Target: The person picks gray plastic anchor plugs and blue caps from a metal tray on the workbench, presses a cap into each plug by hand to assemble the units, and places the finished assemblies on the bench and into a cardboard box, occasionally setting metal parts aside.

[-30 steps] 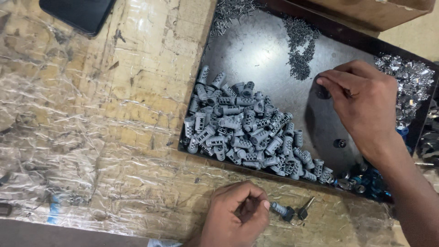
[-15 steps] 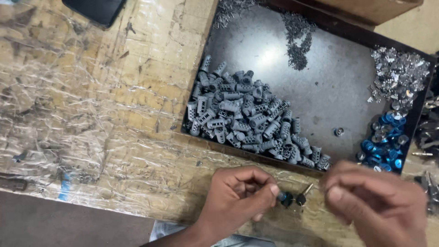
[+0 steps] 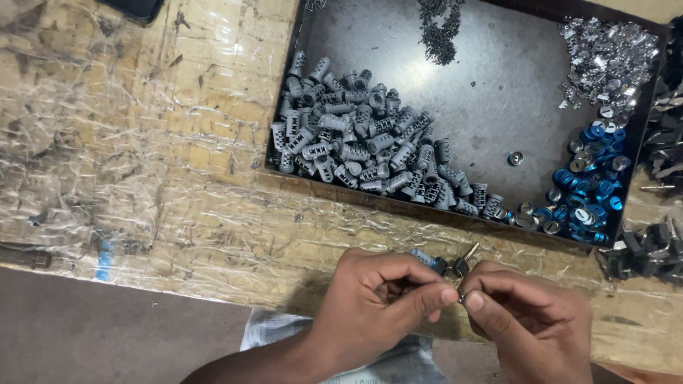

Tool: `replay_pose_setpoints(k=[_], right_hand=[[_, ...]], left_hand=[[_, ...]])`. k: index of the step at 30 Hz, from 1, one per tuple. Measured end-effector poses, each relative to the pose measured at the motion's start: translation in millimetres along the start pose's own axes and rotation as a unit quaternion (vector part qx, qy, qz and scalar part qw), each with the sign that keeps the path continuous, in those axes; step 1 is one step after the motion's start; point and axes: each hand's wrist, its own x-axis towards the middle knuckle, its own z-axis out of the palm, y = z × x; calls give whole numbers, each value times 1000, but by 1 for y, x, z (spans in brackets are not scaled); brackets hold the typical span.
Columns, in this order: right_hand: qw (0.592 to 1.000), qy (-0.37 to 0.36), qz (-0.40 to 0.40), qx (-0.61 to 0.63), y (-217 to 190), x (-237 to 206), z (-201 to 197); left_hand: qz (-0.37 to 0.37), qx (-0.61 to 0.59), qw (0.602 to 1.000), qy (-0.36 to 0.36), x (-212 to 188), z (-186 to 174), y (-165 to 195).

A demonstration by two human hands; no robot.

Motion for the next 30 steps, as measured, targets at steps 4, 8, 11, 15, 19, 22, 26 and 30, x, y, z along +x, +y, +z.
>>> replay_pose_setpoints(k=[4,8,11,15,19,22,26,30], right_hand=[[996,21,-19,-88,2,0,2],[965,28,-92,-245,-13,11,16],[941,25,-84,-326,-43,42,26],[881,100,15,-462,-94,110,30],[831,19,-292,-473,-98,204,54],[785,-19,-334,-522,-81,251,70],[796,-47,-281,-535,-67,285,82],[763,-70,-309,-563,-74,303,97]], left_hand=[[77,107,991,29,-5,1,4],[122,195,972,36,-8,-7,2],[36,13,999,19,-3,-15,-9],[-52,-125,987,84,10,-23,-40],[-26,-76,982,173,14,-22,-82],[8,1,982,186,15,-27,-112],[173,66,976,113,18,-41,-141],[180,68,977,89,22,-45,-152]])
